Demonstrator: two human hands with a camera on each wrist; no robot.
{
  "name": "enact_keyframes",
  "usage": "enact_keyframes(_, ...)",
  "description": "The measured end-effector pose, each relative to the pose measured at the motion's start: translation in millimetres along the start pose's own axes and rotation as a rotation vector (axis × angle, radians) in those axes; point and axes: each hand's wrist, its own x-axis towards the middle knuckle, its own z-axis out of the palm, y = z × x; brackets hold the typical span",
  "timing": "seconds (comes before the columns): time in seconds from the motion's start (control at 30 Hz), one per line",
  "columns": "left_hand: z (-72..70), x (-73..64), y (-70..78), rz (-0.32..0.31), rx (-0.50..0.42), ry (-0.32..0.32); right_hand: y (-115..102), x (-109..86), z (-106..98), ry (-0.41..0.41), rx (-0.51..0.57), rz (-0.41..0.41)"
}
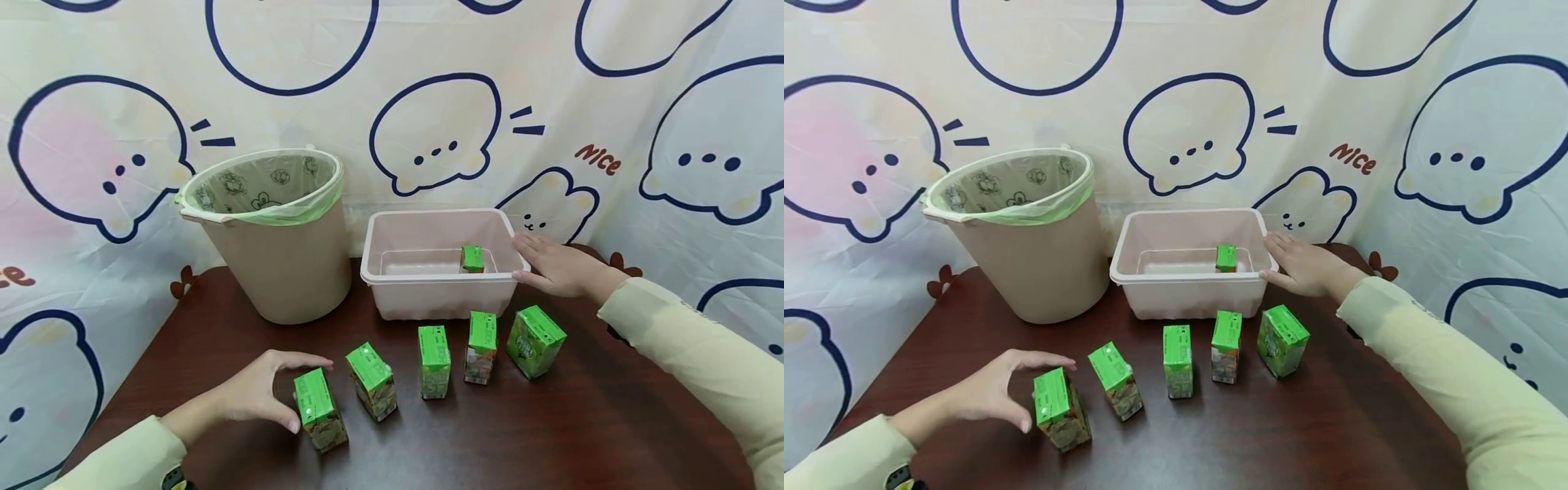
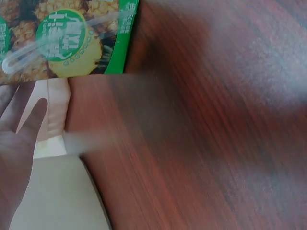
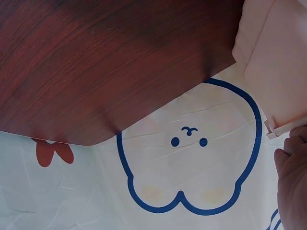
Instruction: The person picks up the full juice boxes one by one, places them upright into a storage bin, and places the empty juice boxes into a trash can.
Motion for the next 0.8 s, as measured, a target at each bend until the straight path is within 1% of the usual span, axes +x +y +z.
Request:
enact_keyframes(0.03,1.0,0.0,0.0,0.004,0.002,-0.007,-0.3,-0.1,0.2,0.002,0.0,0.002)
enact_keyframes(0.17,4.1,0.7,0.1,0.01,0.068,-0.009,0.0,0.0,1.6,0.015,0.003,0.011)
enact_keyframes(0.23,5.0,1.0,0.2,0.007,0.107,-0.004,0.3,0.3,2.5,0.019,0.007,0.013)
enact_keyframes(0.3,5.9,1.0,0.2,-0.003,0.126,-0.004,1.2,1.0,4.0,0.021,0.006,0.013)
enact_keyframes(0.47,7.5,0.9,-0.8,-0.017,0.133,-0.016,3.4,2.7,7.1,0.02,0.0,0.016)
enact_keyframes(0.57,7.7,1.6,-1.5,-0.002,0.156,-0.02,4.3,3.3,7.6,0.019,-0.002,0.019)
enact_keyframes(0.63,7.9,2.5,-1.2,-0.004,0.161,-0.021,5.0,3.3,7.7,0.019,-0.006,0.021)
enact_keyframes(0.8,9.1,4.2,1.3,-0.022,0.151,-0.013,6.1,3.0,7.9,0.02,-0.006,0.024)
